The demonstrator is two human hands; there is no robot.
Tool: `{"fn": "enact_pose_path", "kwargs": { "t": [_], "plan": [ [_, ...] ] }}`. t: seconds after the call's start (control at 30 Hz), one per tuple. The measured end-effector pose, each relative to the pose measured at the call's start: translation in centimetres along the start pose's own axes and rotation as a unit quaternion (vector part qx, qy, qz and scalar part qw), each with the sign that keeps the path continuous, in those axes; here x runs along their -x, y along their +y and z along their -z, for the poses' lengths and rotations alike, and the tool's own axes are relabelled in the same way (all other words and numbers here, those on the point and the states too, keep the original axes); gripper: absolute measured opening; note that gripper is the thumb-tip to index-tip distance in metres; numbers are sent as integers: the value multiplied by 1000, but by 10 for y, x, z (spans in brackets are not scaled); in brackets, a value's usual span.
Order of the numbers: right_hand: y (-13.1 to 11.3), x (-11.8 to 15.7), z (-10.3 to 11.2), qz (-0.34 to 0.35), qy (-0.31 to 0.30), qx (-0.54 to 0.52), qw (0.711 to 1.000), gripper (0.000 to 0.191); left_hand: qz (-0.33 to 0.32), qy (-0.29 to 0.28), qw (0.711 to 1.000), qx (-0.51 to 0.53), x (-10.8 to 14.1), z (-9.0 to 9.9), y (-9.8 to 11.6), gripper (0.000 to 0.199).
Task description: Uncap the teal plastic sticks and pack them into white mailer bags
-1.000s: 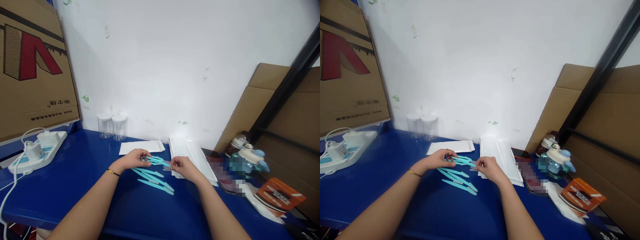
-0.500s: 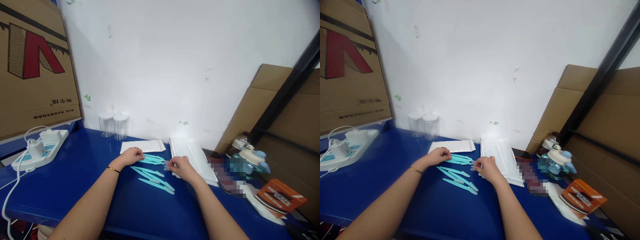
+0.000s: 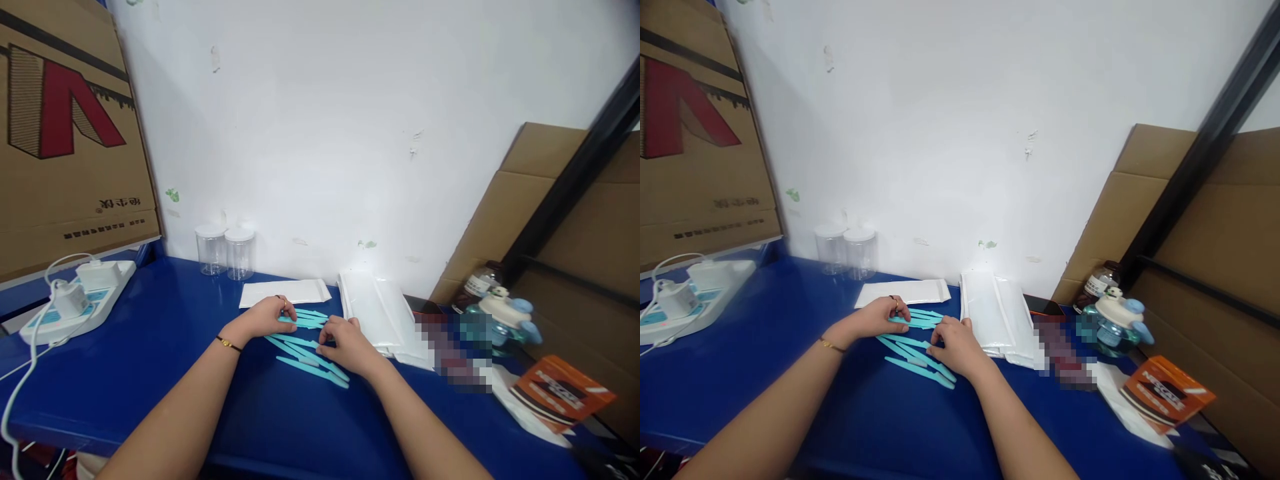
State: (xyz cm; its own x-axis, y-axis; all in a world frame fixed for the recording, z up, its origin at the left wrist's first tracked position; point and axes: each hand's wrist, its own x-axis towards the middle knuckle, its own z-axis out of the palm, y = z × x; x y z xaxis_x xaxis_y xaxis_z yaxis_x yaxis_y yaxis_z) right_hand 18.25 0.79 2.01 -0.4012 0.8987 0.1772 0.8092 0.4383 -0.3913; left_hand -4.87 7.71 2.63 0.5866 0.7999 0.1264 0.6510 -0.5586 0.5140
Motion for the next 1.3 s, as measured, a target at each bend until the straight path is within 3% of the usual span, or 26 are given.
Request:
{"fn": "enact_pose_path", "kwargs": {
  "t": [0.13, 0.23, 0.3, 0.5, 0.73, 0.93, 1.0, 1.13, 1.2, 1.3],
  "plan": [
    [-2, -2, -5, -3, -8, 3, 1000, 9, -43, -82, 995, 33, 1, -6, 10, 28],
    [-1, -2, -3, -9, 4, 15, 1000, 8, -57, -101, 992, 46, -1, -9, 12, 23],
    [1, -1, 0, -13, 23, 20, 999, 9, -58, -84, 994, 36, -2, -8, 11, 23],
    [25, 0, 14, -66, 76, 28, 995, 12, -28, 40, 999, -7, -4, 2, -4, 23],
    [35, -3, 11, -78, 50, 65, 994, 15, -4, 16, 999, -38, -10, -9, -13, 25],
    [25, 0, 17, -77, 65, 47, 994, 14, -12, 39, 999, -11, -7, -6, -1, 27],
    [19, 5, 23, -62, 54, 16, 996, 13, -30, -1, 999, 26, -3, -4, 7, 28],
    [8, 17, 29, -24, -71, -41, 996, 11, -63, -121, 989, 62, 3, -7, 18, 30],
    [5, 20, 27, -17, -102, -39, 994, 10, -63, -136, 987, 52, 4, -9, 20, 27],
    [5, 20, 18, -23, -85, -18, 996, 6, -55, -135, 988, 42, 3, -12, 22, 20]
  ]
}}
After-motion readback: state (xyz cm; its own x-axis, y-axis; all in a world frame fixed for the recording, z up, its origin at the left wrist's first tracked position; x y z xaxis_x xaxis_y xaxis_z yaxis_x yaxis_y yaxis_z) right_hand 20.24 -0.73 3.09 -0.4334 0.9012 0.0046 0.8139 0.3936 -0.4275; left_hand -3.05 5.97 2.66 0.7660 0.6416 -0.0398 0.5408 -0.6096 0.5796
